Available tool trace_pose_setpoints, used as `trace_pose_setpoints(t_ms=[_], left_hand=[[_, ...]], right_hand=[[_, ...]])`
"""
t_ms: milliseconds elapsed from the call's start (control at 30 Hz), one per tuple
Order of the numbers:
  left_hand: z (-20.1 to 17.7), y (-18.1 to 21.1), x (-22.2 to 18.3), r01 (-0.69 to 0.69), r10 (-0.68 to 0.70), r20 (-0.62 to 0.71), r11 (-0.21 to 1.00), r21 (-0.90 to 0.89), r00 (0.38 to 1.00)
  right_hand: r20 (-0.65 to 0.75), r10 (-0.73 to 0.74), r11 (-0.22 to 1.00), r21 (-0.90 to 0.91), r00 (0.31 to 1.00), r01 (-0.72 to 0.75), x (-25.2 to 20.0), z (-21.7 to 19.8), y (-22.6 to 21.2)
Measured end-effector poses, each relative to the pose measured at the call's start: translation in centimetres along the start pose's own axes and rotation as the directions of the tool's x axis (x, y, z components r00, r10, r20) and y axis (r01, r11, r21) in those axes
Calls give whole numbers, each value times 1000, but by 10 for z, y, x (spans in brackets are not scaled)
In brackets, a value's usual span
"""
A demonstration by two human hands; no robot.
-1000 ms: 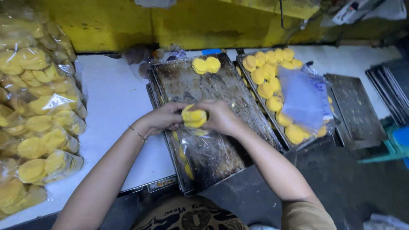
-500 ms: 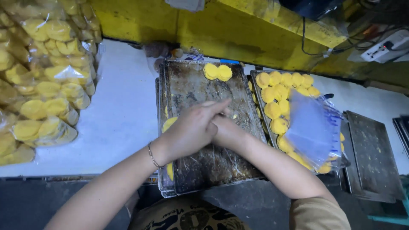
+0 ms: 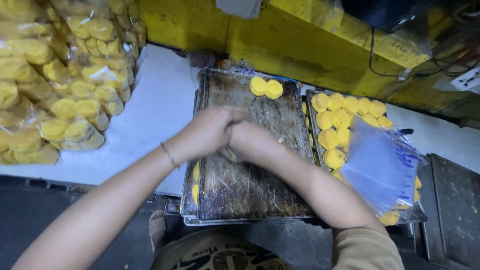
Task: Packing yellow cookies from metal trays into plastic bags.
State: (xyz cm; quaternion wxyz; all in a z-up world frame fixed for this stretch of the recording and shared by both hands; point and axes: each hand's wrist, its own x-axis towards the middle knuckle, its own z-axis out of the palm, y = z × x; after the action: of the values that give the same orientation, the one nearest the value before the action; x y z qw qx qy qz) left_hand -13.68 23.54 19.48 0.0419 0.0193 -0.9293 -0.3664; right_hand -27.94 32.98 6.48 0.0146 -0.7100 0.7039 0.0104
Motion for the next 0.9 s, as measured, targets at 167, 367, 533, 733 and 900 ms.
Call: trace_pose_setpoints(t_ms=[167,367,533,733,900], left_hand=[[-17,-13,-6,93,-94,14,993,69,995],[-79,-50,-50,314,-319,4,932,-183,948],[-82,-107,-58,284,-288,0,946,-157,958],[-85,-168,-57,299,-314,7,896,-327,949],[-64,-260,-66,259,-320,-15,793,-552,947]], right_hand=[[20,-197,912,370,980,176,4,-62,3],[-112,172,984,57,979,-166,31,-9,138],[103,517,852,-158,850,-499,49,31,231],[-614,513,302,783,600,544,117,-22,27],[-437,5,864,456,900,216,153,-1,-52]])
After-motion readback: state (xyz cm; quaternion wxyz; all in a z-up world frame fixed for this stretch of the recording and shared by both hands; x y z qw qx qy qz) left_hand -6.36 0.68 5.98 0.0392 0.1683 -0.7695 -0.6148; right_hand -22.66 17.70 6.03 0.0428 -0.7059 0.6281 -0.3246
